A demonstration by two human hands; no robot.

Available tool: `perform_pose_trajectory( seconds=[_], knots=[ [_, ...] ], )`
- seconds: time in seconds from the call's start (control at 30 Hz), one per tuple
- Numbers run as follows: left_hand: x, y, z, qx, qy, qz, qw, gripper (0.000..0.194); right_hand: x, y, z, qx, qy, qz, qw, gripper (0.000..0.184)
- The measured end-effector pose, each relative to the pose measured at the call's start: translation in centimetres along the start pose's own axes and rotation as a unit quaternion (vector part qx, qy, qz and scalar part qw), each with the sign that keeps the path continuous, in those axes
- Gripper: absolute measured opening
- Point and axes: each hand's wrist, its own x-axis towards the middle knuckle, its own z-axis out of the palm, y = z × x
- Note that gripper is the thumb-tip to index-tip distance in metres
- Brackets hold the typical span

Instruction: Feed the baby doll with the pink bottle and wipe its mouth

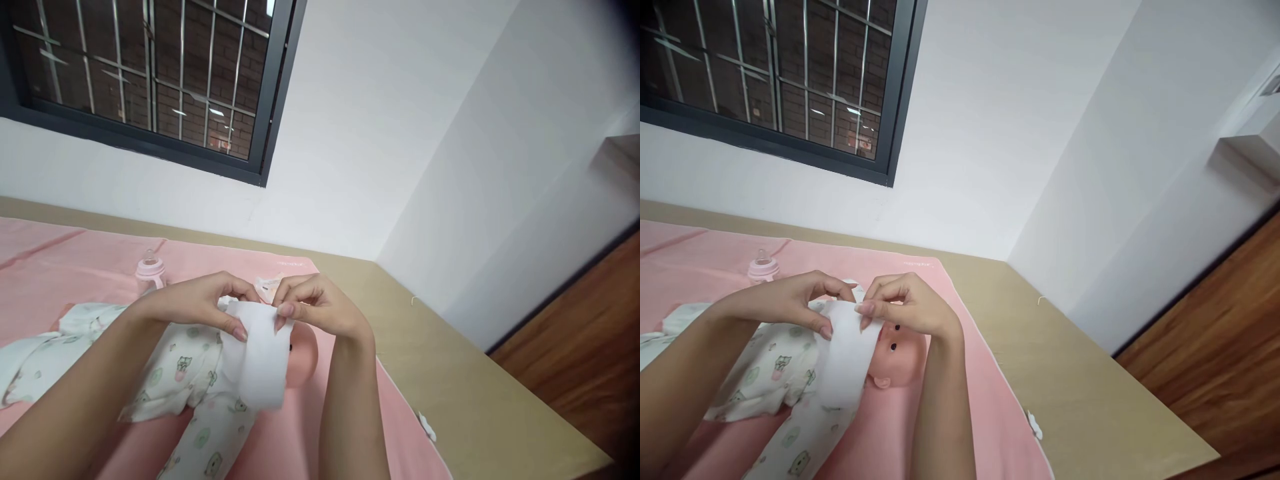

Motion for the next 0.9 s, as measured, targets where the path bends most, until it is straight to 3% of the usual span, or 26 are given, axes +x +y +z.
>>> perform_pose_trajectory(
  seconds=[0.13,0.3,0.4,0.5,0.63,0.77,0.9],
  knots=[
    [0.1,-0.1,0.1,-0.024,0.003,-0.013,1.000,0.028,0.0,0.4,-0.5,0.013,0.016,-0.026,0.999,0.031],
    [-0.1,-0.1,-0.3,-0.025,0.031,0.071,0.997,0.020,0.3,1.3,-1.2,0.026,0.058,-0.066,0.996,0.030],
    [-0.3,0.0,-0.6,-0.007,0.059,0.100,0.993,0.013,0.2,3.0,-2.1,0.047,0.091,-0.053,0.993,0.030],
    [-0.5,0.1,-0.7,-0.001,0.062,0.107,0.992,0.012,0.2,6.2,-3.3,0.110,0.106,-0.037,0.988,0.033],
    [-0.2,0.2,-0.2,-0.044,0.024,0.045,0.998,0.020,-0.1,12.8,-4.2,0.260,0.138,0.004,0.956,0.039],
    [0.8,0.0,0.9,-0.043,0.016,-0.001,0.999,0.028,-0.9,19.4,-3.3,0.364,0.199,0.064,0.908,0.043],
    [2.1,-0.9,2.0,0.055,0.021,0.001,0.998,0.027,-1.4,23.1,-1.9,0.388,0.221,0.144,0.883,0.041]
  ],
)
